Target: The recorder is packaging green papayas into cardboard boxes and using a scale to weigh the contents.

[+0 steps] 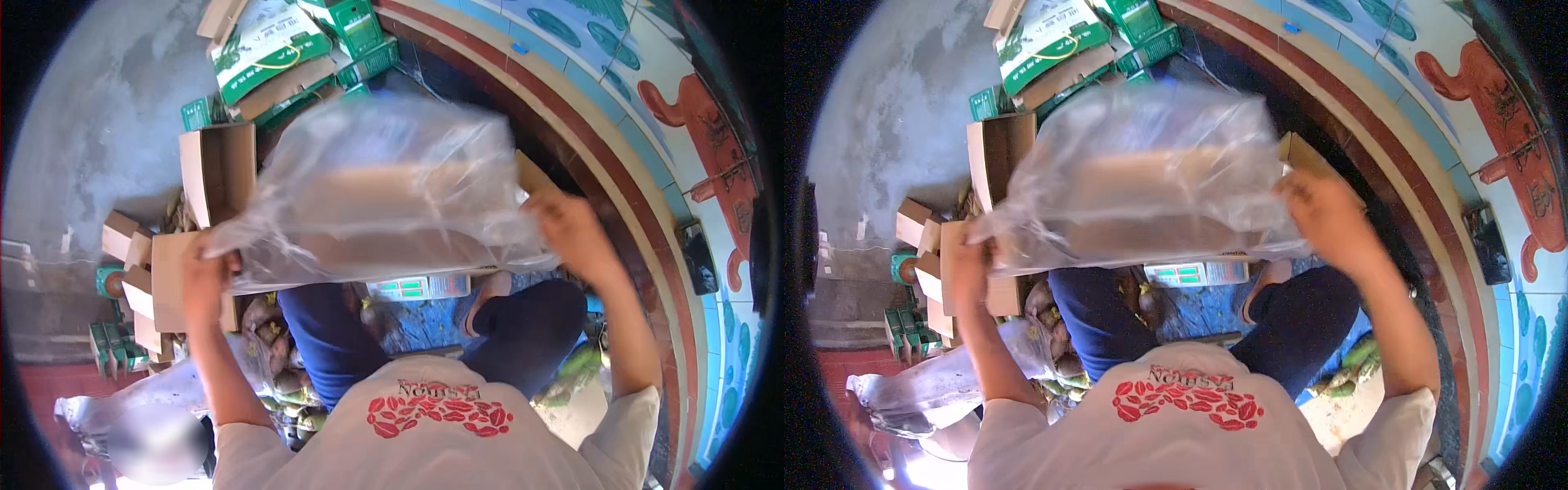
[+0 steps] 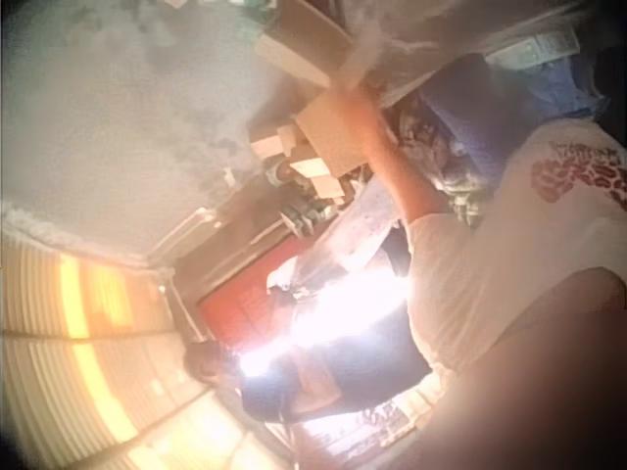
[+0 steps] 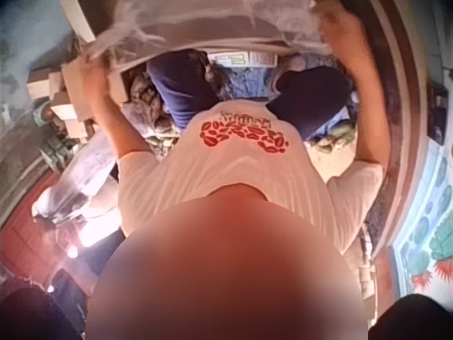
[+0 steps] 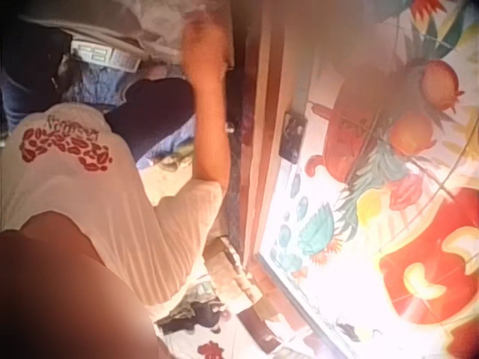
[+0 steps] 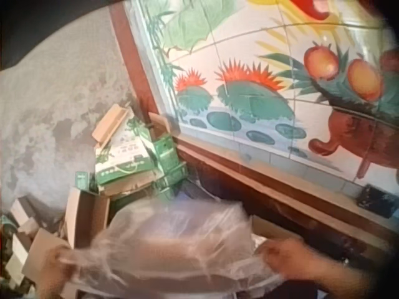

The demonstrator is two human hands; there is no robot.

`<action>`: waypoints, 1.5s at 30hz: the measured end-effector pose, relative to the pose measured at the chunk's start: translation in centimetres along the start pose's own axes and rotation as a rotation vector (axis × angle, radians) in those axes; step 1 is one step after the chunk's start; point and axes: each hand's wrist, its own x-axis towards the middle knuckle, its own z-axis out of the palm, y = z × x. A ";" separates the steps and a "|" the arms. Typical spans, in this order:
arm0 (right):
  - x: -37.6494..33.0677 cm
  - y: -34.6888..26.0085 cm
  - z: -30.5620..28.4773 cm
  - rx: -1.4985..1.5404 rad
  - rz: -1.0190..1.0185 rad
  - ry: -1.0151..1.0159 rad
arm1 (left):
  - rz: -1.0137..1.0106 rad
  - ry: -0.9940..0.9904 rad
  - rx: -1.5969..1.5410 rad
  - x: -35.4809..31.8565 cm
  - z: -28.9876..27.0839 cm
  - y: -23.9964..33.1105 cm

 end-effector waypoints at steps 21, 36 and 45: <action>-2.0 -6.1 -3.0 0.871 -0.131 0.158 | -0.123 -0.201 -0.586 1.4 -0.2 2.9; 12.1 4.7 12.1 0.003 -0.219 -0.073 | -0.329 -0.478 -0.255 8.5 17.4 -5.0; 11.0 -0.1 9.8 -0.786 -0.147 -0.231 | -0.295 -0.604 -0.198 9.2 15.3 -6.5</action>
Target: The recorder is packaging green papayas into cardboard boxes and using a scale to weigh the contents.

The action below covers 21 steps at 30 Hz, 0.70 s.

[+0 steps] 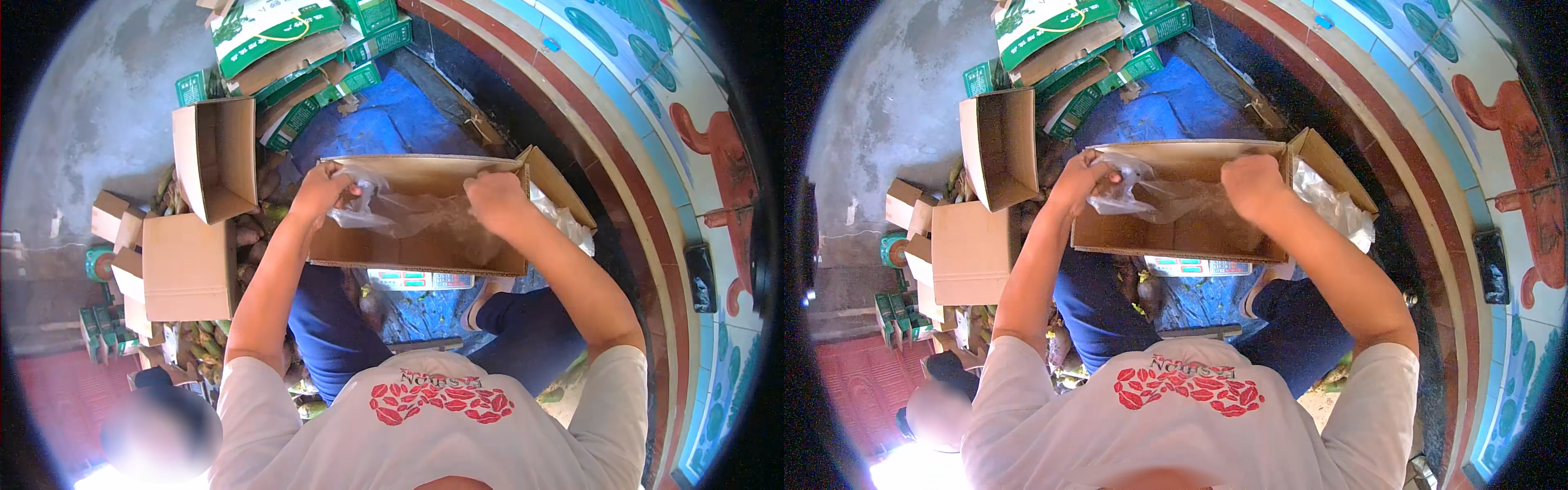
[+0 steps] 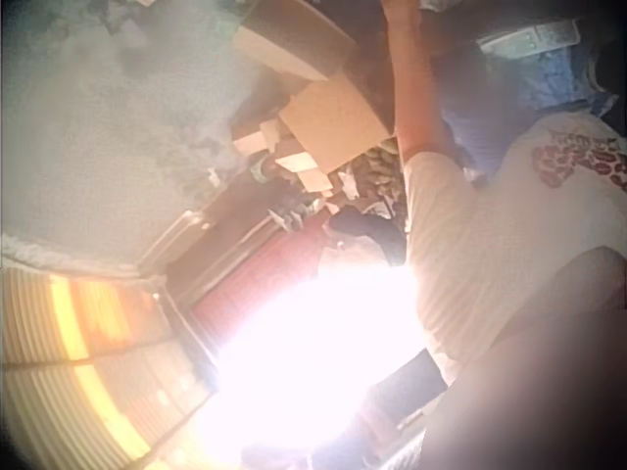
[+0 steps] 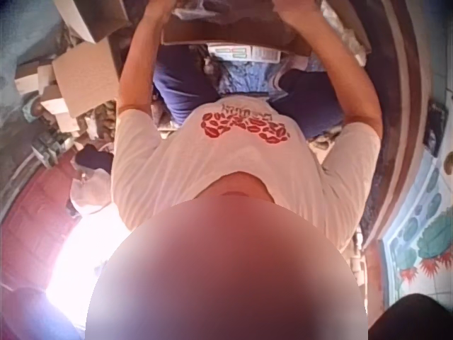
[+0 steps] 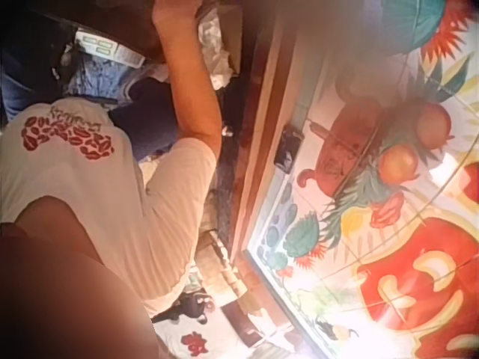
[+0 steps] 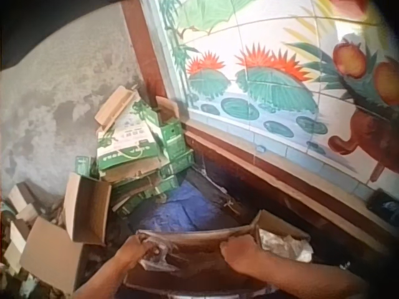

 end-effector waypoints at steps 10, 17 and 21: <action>6.9 -10.1 3.0 0.966 -0.427 0.260 | 0.105 -0.212 0.085 -3.1 -1.2 1.7; 10.8 -11.7 5.1 0.843 -0.289 0.122 | 0.099 -0.059 0.139 -0.6 -6.4 -1.2; 13.1 -12.6 7.0 0.998 -0.173 0.244 | 0.149 0.157 0.053 2.4 -6.2 -2.6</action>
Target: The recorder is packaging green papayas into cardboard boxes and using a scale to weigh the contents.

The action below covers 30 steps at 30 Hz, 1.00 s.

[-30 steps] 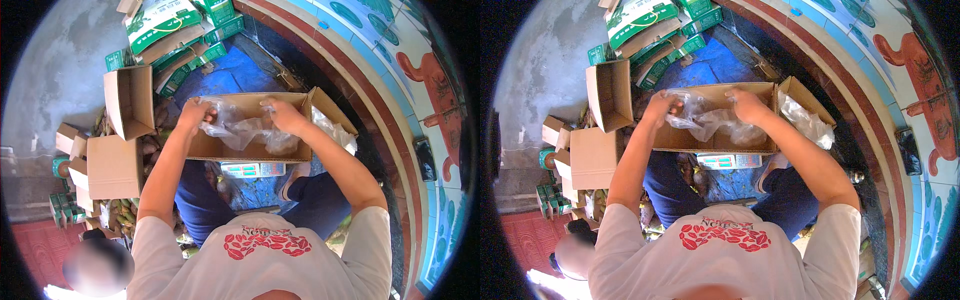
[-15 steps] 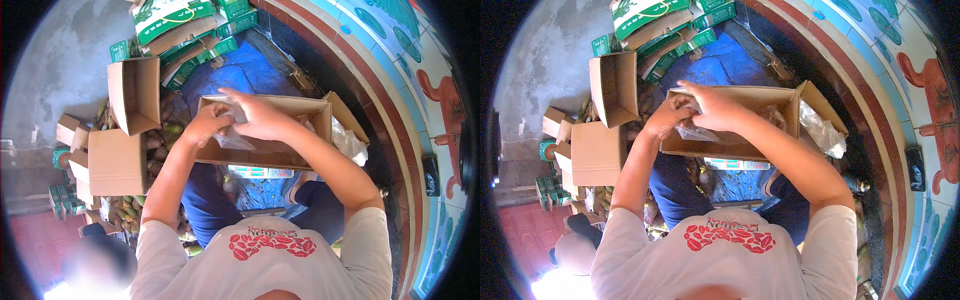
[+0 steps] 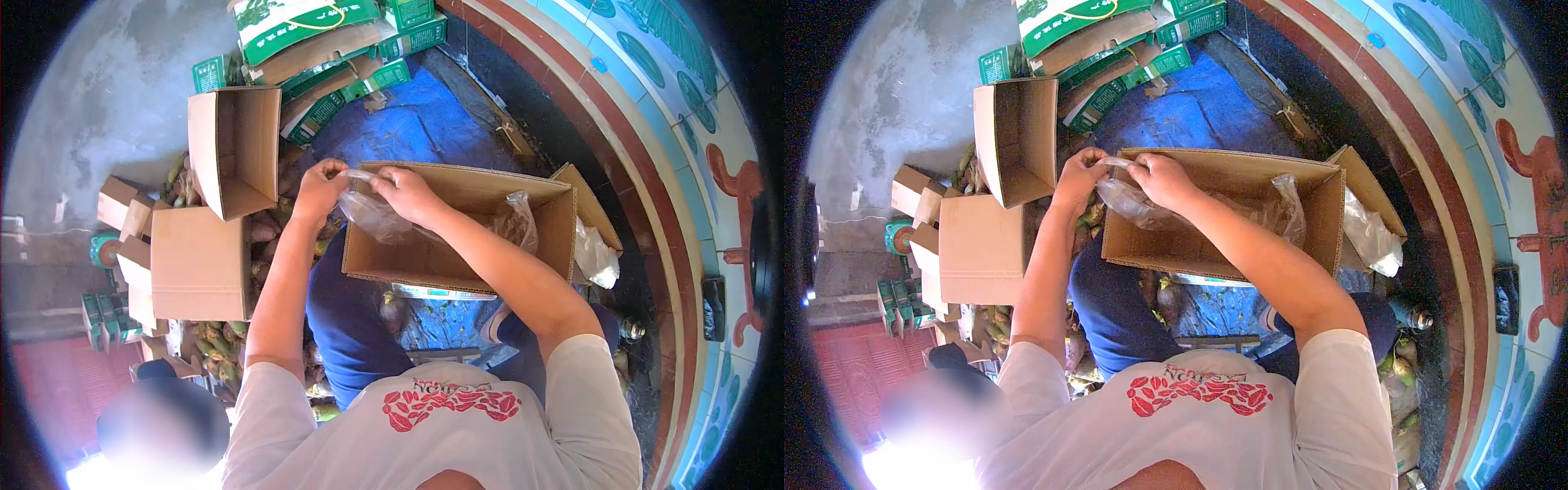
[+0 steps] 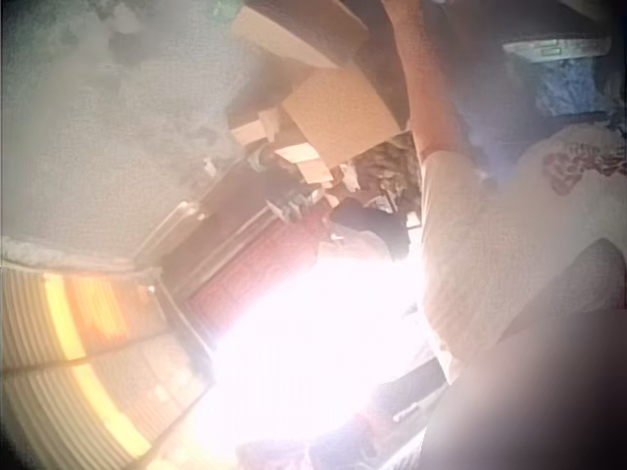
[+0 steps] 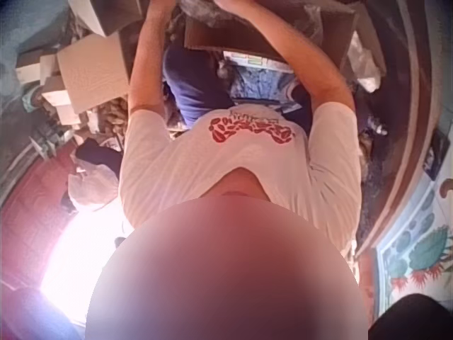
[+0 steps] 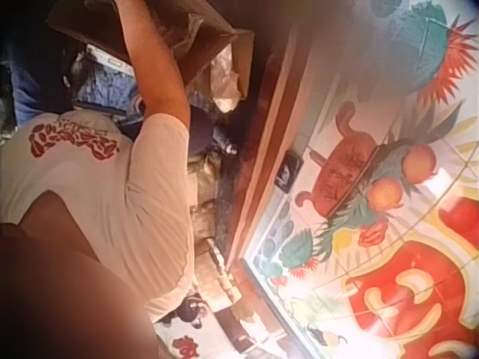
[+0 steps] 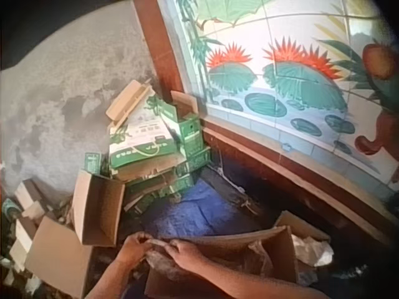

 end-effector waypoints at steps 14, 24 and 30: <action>2.3 4.4 2.9 -0.082 0.484 0.036 | -0.261 -0.064 -0.140 5.4 1.9 -5.3; -9.2 -2.1 -9.8 -0.979 -0.100 0.165 | 0.611 0.305 0.664 -2.9 1.7 2.6; -8.9 0.1 -13.6 -0.928 0.561 -0.257 | 0.668 -0.299 0.809 -5.6 10.1 4.5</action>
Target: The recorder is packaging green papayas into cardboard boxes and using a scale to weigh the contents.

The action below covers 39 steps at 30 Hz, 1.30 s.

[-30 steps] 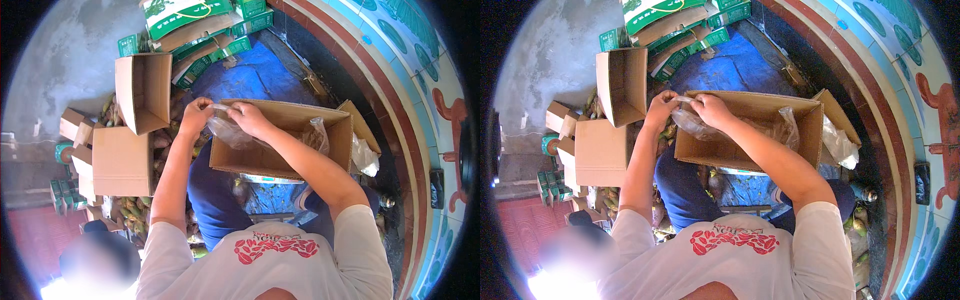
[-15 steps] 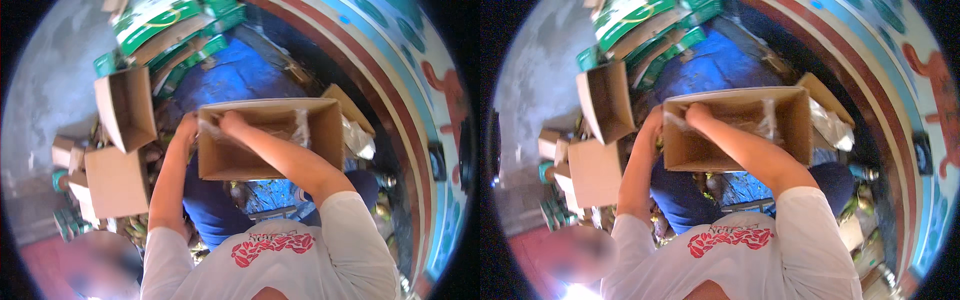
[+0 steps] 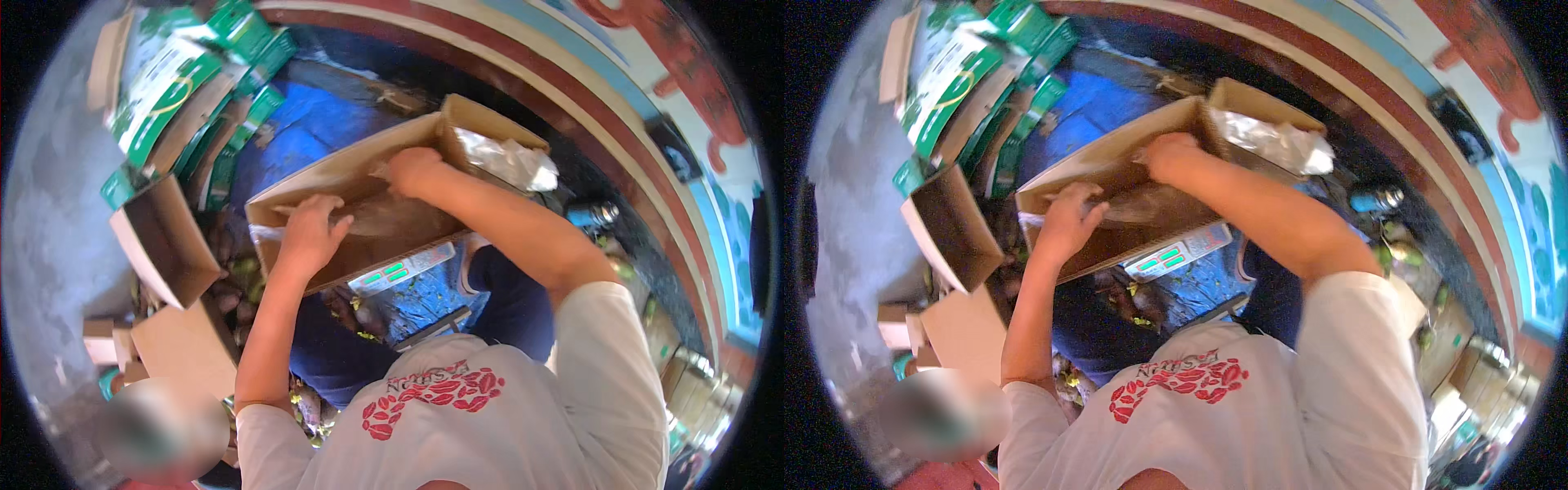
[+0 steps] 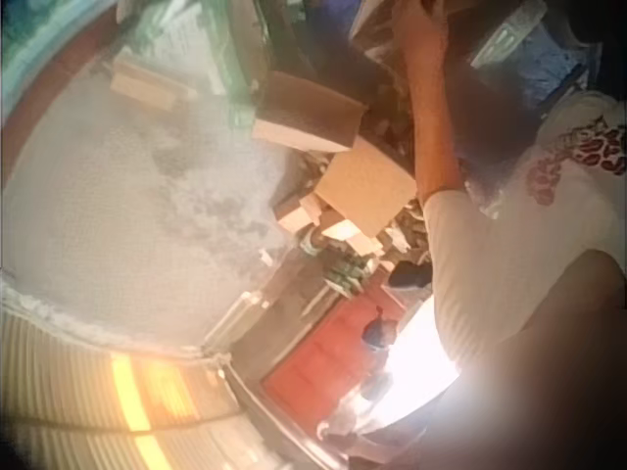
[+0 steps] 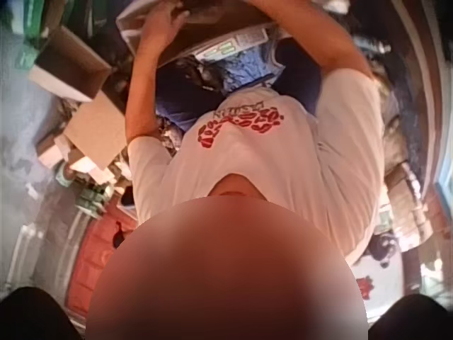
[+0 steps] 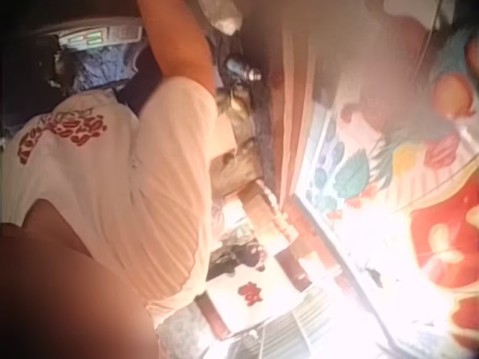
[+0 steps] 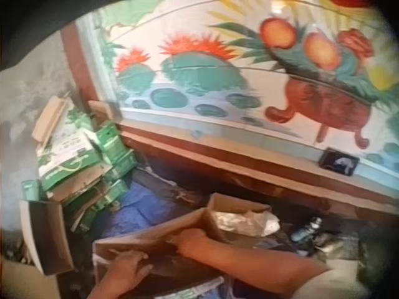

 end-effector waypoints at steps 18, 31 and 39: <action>-4.3 2.0 1.3 0.876 -0.162 0.472 | -0.498 -0.335 -0.613 7.9 6.0 0.7; -6.9 3.5 0.8 0.830 -0.118 0.617 | -0.310 -0.093 -0.899 7.9 7.6 4.1; -7.3 4.2 1.3 0.655 -0.015 0.762 | -0.192 -0.046 -0.737 7.8 9.4 3.3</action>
